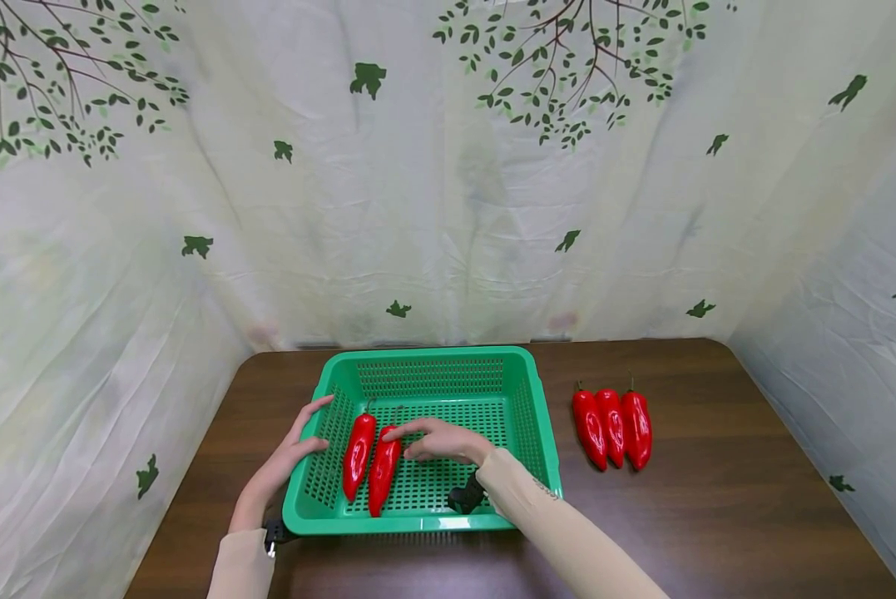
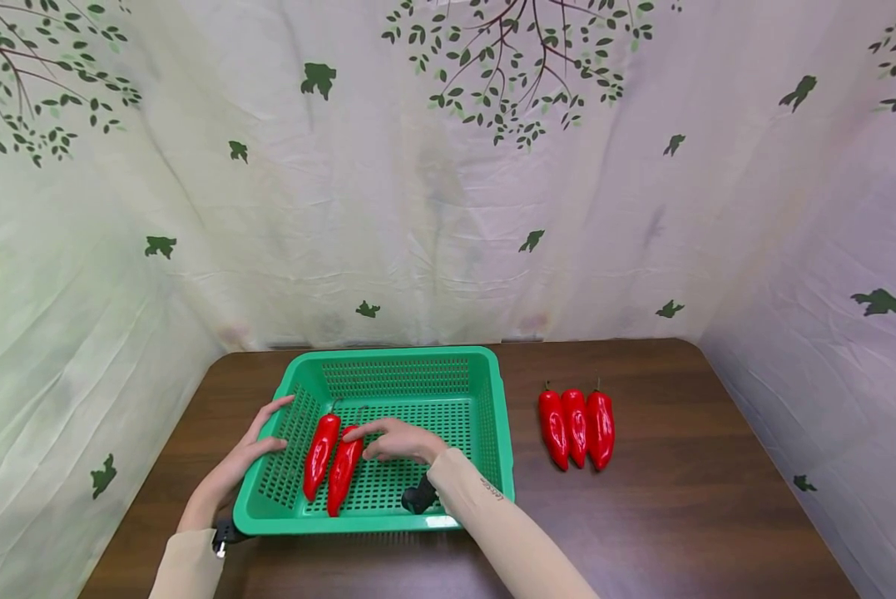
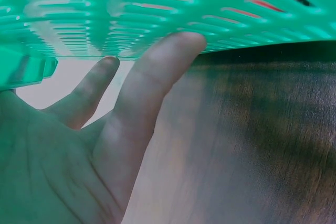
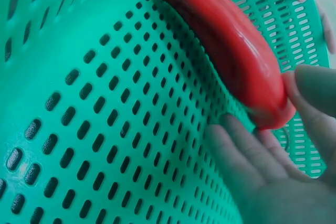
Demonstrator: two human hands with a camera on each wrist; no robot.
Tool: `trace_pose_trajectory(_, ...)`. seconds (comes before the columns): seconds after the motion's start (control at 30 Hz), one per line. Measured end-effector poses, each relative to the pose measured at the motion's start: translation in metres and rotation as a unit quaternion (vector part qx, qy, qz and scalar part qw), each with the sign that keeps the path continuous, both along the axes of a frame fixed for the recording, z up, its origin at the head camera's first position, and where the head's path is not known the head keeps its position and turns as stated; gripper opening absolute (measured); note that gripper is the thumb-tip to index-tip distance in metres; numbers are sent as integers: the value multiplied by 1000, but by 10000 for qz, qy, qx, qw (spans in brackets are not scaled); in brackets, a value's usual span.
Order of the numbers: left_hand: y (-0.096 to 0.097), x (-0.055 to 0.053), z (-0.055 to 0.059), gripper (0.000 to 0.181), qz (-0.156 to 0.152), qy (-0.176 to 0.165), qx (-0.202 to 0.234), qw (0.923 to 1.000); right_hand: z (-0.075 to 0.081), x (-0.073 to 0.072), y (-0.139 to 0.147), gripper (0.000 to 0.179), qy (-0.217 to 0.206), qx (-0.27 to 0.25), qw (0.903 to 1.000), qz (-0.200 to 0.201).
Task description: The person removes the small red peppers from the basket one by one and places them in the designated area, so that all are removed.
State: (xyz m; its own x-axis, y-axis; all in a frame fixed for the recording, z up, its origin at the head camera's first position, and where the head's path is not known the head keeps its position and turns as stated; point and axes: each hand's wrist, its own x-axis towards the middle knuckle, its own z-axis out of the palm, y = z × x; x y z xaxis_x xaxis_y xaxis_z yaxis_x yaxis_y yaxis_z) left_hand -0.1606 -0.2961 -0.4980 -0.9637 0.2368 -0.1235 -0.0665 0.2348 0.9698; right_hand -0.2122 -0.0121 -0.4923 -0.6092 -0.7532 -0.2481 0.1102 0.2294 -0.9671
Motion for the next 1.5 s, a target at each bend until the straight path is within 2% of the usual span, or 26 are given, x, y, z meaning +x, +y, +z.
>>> trace_pose_trajectory(0.3, -1, 1, -1, 64, -5, -24, 27, 10000, 1, 2, -1, 33, 45, -578, 9983, -37)
trace_pose_trajectory(0.53, -1, 0, -1, 63, -31, -53, 54, 10000, 3, 2, -1, 31, 108, -864, 9952, -445)
trace_pose_trajectory(0.67, 0, 0, -1, 64, -10, -91, 54, 9999, 5, 1, -1, 33, -52, -1023, 9923, -696)
trace_pose_trajectory(0.87, 0, 0, 0, 65, -9, -121, 78, 9999, 8, -1, -1, 35, -182, -1291, 9877, -863)
trace_pose_trajectory(1.13, 1, 0, 1, 66, 3, -78, 70, 9999, 11, -4, -1, 35, -329, -1776, 9771, -1129)
trace_pose_trajectory(1.5, 1, 1, 3, 65, -50, -53, 164, 9998, 17, -4, 1, 33, -535, -1979, 9686, -1403)
